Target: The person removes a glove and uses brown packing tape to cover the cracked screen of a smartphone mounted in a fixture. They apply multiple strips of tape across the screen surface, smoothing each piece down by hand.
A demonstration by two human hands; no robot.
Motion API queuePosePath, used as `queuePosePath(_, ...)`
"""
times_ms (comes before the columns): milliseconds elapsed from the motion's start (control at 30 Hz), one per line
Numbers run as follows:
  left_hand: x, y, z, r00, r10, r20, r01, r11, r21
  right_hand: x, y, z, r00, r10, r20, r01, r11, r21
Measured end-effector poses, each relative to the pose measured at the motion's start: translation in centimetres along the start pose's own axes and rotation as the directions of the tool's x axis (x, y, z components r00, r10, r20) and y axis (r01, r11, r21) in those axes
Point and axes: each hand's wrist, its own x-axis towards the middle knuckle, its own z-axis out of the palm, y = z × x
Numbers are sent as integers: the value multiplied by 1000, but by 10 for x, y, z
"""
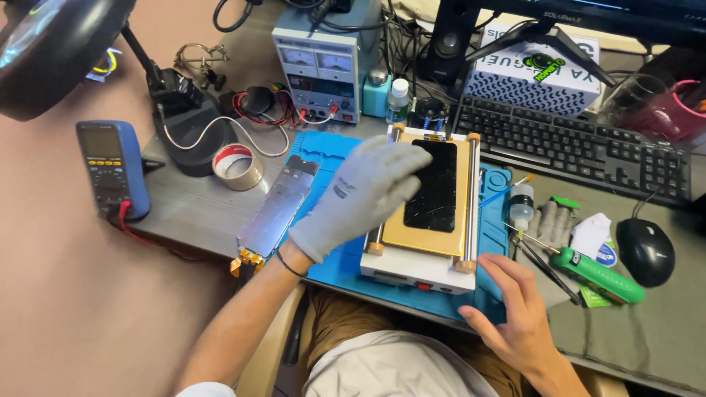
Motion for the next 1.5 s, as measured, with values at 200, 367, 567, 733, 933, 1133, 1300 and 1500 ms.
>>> queuePosePath(200,-77,-76,-61,927,-299,-227,374,800,469,-5,3,-10,998,-27,-59,25,999,-24)
queuePosePath(367,-165,-114,-103,920,-382,-88,284,494,821,8,-7,-24,995,-18,-101,10,997,-81)
queuePosePath(567,-181,-109,-117,842,-500,-201,501,587,636,21,-19,-27,984,-44,-170,24,992,-122)
queuePosePath(733,-121,-14,-127,732,-634,-247,656,755,7,35,-34,-33,977,-46,-211,21,993,-118)
queuePosePath(933,-59,76,-101,746,-651,-139,594,745,-304,65,-63,-40,980,53,-190,-42,997,65)
queuePosePath(1133,-4,132,-71,816,-574,70,491,624,-607,89,-71,-43,991,50,-124,-3,937,350)
queuePosePath(1300,11,155,-50,794,-572,206,544,517,-660,94,-73,-41,965,135,-225,1,856,517)
queuePosePath(1500,-2,164,4,971,185,-150,-205,970,-129,79,-51,-43,792,609,35,22,-86,996)
